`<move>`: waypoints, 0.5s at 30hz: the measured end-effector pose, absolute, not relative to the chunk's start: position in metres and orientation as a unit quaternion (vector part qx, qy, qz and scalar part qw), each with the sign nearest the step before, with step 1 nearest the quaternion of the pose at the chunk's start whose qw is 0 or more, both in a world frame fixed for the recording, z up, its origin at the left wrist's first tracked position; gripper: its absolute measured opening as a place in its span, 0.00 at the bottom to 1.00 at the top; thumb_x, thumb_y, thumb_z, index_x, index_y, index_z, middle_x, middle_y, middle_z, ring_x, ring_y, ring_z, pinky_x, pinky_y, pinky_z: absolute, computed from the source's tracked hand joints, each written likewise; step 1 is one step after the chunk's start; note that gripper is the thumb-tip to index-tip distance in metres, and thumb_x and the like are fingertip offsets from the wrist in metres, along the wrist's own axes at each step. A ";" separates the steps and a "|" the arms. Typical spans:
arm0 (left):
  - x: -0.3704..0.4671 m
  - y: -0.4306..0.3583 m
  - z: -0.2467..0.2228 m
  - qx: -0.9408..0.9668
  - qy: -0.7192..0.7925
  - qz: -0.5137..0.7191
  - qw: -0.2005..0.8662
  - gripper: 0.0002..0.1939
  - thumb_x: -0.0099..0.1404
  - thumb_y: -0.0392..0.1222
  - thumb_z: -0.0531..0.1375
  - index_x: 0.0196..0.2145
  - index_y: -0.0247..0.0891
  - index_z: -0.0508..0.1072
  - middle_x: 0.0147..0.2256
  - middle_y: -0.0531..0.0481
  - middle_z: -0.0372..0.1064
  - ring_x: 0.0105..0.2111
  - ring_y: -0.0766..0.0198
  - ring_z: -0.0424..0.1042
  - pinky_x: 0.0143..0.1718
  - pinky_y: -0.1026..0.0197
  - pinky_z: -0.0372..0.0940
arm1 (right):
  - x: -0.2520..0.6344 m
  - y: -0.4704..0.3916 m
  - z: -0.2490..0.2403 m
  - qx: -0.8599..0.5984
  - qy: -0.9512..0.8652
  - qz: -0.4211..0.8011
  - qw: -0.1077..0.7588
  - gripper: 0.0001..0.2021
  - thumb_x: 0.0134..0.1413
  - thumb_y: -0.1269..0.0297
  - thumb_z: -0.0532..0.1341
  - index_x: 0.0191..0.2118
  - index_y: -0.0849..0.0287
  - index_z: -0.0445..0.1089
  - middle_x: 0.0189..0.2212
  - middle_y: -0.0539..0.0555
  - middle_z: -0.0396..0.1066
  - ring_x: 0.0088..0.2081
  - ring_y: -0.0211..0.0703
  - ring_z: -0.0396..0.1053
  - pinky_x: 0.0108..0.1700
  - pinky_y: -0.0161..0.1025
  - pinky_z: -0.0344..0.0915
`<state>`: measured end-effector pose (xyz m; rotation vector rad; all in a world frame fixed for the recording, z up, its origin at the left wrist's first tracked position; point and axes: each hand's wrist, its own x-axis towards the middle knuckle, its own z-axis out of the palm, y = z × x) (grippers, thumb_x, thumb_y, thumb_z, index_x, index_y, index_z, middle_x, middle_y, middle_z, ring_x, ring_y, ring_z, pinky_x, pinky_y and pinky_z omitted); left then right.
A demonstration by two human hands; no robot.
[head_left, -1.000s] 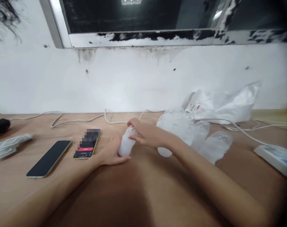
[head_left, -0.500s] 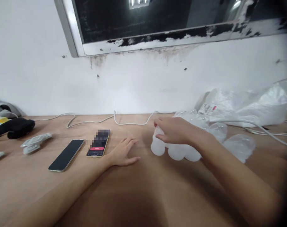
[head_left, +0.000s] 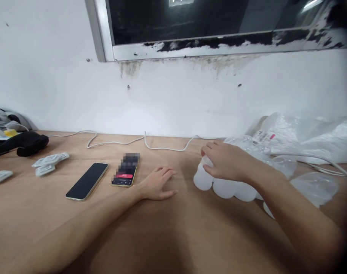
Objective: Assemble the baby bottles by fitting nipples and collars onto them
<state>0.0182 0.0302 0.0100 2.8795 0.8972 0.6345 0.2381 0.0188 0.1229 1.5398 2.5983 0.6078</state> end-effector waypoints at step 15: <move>0.003 -0.078 0.006 0.929 0.272 0.199 0.154 0.14 0.63 0.45 0.50 0.43 0.39 0.68 0.44 0.43 0.66 0.45 0.58 0.64 0.49 0.51 0.57 | 0.238 -0.057 0.095 0.364 0.900 0.108 -0.212 0.17 0.51 0.60 0.53 0.49 0.44 0.62 0.52 0.50 0.57 0.54 0.48 0.55 0.47 0.47 0.62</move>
